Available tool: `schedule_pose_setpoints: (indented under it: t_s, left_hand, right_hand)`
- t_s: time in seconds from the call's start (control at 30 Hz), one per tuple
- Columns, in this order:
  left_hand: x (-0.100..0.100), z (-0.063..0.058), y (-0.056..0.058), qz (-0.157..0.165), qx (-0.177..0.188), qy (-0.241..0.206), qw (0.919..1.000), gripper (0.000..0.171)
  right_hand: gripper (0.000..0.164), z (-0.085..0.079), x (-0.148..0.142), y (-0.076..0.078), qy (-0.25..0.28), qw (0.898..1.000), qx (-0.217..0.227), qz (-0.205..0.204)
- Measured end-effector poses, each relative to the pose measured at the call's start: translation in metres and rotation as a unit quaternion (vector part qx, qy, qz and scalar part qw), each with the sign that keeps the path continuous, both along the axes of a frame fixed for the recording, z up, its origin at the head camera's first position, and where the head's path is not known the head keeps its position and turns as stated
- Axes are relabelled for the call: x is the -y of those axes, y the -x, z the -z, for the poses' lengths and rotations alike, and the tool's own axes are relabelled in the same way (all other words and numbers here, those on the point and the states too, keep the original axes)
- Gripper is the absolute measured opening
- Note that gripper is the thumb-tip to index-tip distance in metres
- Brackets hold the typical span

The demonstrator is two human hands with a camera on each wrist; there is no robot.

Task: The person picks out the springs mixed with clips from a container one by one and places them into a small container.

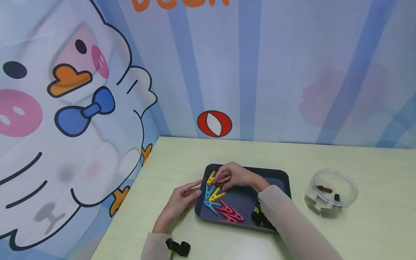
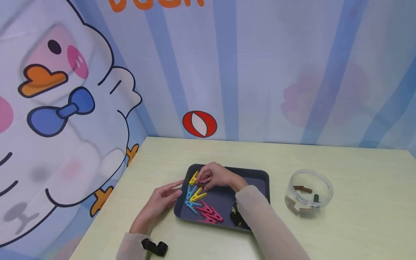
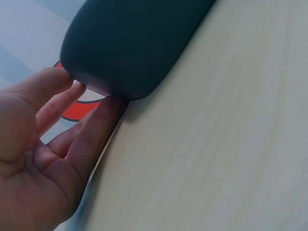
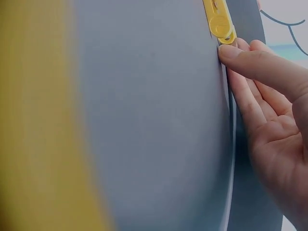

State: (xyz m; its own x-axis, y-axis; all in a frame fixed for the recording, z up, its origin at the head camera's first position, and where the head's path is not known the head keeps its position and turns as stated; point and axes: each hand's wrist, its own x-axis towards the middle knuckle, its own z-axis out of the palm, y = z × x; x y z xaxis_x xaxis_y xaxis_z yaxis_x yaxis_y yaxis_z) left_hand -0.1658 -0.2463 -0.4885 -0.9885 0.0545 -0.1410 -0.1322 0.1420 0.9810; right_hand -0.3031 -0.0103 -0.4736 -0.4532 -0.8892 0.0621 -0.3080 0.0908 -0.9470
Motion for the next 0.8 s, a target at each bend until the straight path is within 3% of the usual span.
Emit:
schedule_pose_setpoints:
  t_s: [0.8]
  left_hand:
    - [-0.0005, 0.0002, -0.0003, -0.005, -0.002, 0.013, 0.9999, 0.046]
  right_hand:
    - [0.034, -0.0035, -0.0008, 0.0007, -0.013, 1.0, 0.013, 0.01]
